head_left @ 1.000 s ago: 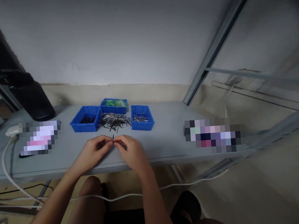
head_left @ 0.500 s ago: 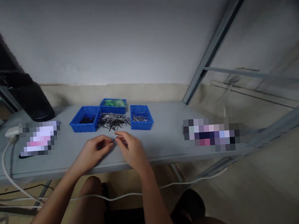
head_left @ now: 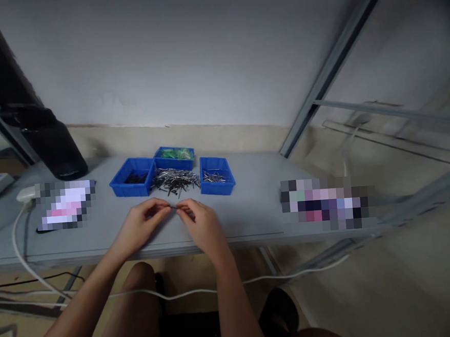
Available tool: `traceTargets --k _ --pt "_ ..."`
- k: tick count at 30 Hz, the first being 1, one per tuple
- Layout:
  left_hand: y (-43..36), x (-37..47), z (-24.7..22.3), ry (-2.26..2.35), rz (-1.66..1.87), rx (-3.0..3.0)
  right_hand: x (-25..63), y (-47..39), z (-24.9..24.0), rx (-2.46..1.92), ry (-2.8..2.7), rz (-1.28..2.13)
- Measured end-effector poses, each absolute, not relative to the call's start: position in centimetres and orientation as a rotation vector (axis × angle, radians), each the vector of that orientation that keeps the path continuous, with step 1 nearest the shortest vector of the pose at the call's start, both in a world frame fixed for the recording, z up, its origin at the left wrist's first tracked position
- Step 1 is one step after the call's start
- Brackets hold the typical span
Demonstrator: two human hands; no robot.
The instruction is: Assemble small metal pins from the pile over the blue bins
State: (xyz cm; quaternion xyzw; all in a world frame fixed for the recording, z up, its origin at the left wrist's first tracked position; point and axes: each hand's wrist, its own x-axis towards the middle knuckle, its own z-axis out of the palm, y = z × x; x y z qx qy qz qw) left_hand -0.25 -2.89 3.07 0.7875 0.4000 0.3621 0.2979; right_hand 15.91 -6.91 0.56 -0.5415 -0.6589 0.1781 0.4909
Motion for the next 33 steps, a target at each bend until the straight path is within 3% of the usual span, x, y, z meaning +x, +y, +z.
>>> traceTargets --k 33 --pt "-2.85 -0.24 2.82 1.101 0.991 2.114 15.76 -6.97 0.5 -1.347 -1.608 0.39"
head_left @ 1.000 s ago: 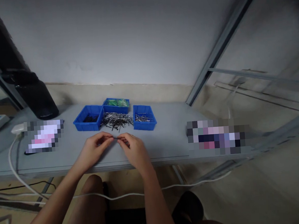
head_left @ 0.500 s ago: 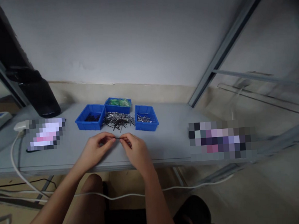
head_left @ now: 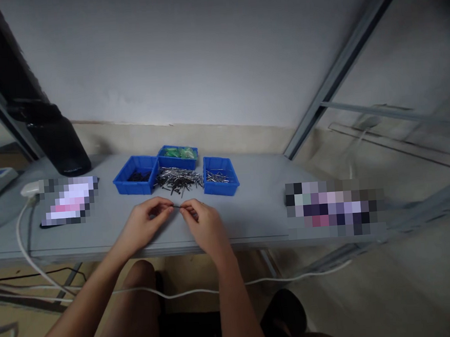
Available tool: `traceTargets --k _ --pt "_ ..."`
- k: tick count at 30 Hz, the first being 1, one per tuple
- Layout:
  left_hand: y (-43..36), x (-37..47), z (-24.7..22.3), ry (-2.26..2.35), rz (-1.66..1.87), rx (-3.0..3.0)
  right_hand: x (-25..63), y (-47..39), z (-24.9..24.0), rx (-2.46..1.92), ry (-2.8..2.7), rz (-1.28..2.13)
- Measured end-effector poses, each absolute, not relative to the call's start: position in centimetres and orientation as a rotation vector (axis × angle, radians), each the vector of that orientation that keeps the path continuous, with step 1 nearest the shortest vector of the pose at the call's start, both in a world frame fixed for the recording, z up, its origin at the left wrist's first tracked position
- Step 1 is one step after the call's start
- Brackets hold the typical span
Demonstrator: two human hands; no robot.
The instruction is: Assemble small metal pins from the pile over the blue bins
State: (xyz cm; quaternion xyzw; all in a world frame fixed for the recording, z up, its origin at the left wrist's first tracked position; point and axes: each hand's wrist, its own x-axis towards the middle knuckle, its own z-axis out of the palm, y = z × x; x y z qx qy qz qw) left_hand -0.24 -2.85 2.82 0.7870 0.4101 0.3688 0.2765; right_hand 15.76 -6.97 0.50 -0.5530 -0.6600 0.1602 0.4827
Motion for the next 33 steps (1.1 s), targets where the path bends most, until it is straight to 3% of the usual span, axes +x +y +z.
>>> traceTargets --k 33 --pt "-2.56 -0.45 2.44 1.065 0.905 2.128 15.92 -7.08 0.61 -1.308 -1.591 0.407"
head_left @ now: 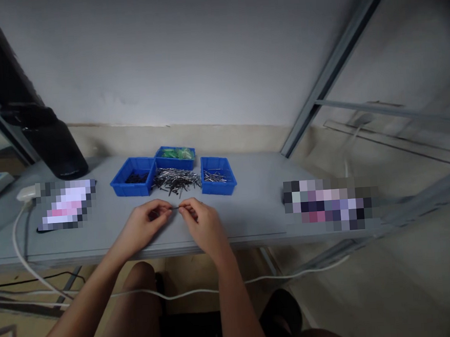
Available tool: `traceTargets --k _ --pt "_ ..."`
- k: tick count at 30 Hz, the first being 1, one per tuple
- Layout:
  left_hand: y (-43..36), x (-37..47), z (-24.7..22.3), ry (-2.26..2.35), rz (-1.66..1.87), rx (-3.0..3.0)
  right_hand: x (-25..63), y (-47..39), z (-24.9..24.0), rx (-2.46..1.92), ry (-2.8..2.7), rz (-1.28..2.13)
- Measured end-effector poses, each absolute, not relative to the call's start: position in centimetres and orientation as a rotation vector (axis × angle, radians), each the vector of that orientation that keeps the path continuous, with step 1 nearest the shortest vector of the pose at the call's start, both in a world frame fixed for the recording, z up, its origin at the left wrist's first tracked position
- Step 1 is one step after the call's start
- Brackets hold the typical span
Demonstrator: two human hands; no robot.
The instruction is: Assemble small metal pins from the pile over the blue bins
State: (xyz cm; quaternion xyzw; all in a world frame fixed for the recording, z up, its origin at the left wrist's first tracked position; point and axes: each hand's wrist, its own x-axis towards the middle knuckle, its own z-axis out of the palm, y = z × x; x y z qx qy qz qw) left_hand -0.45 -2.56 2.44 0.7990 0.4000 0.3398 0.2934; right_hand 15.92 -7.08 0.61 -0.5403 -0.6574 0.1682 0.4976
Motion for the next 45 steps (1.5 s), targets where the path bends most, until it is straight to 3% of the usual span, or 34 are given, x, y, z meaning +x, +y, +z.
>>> traceTargets --k 17,29,38,45 --pt "-2.9 -0.3 2.8 1.081 1.017 2.164 15.7 -7.4 1.0 -1.405 -1.749 0.379" --pt "-2.6 0.0 2.6 1.084 0.753 2.31 15.9 -7.2 0.7 -1.322 -1.658 0.339" --pt "-2.7 -0.3 2.7 1.221 1.026 2.294 16.0 -6.7 0.3 -1.319 -1.578 0.386" --pt "1.4 -3.2 6.7 1.655 1.141 2.501 15.9 -6.7 0.1 -1.333 -1.532 0.395"
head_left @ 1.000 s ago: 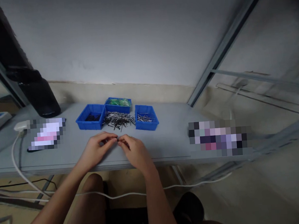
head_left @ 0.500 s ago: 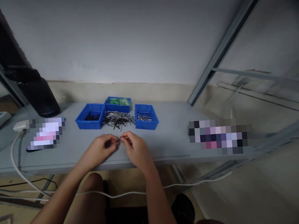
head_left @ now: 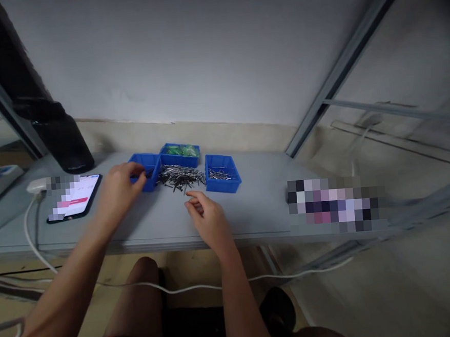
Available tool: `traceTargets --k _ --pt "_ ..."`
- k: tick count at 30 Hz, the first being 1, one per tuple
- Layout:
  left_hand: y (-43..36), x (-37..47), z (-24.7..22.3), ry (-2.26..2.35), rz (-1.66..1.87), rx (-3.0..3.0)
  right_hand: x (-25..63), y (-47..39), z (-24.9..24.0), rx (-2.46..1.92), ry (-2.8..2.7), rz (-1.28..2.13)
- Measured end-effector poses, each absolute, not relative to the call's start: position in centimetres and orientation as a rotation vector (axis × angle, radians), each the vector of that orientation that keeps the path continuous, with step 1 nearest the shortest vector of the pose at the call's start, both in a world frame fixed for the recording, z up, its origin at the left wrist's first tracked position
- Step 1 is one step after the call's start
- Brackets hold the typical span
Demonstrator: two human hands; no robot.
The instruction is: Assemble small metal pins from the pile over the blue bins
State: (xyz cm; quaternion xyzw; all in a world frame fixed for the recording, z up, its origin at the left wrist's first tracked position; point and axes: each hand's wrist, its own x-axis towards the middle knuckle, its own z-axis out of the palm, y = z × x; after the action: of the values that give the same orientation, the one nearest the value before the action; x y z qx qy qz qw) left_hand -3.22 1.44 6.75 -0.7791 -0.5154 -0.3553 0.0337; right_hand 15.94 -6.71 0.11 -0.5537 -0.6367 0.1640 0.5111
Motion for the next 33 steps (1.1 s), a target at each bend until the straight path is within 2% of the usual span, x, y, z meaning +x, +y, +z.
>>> traceTargets --k 5,8,12,18,33 --pt "4.0 -3.6 7.5 -1.477 -0.796 -2.426 15.8 -6.8 0.3 -1.352 -1.534 0.386" --pt "2.8 -2.1 6.4 -1.338 -0.774 -2.496 15.8 -6.8 0.4 -1.35 -1.54 0.382" --pt "0.4 0.8 4.5 -1.161 -0.499 -2.729 15.9 -6.6 0.3 -1.356 -1.572 0.369" --pt "1.1 2.5 3.2 -1.375 -0.234 -2.601 16.0 -6.4 -0.1 -1.356 -1.577 0.366" --pt "2.1 3.9 4.1 -1.686 -0.271 -2.581 15.9 -6.6 0.0 -1.361 -1.607 0.323"
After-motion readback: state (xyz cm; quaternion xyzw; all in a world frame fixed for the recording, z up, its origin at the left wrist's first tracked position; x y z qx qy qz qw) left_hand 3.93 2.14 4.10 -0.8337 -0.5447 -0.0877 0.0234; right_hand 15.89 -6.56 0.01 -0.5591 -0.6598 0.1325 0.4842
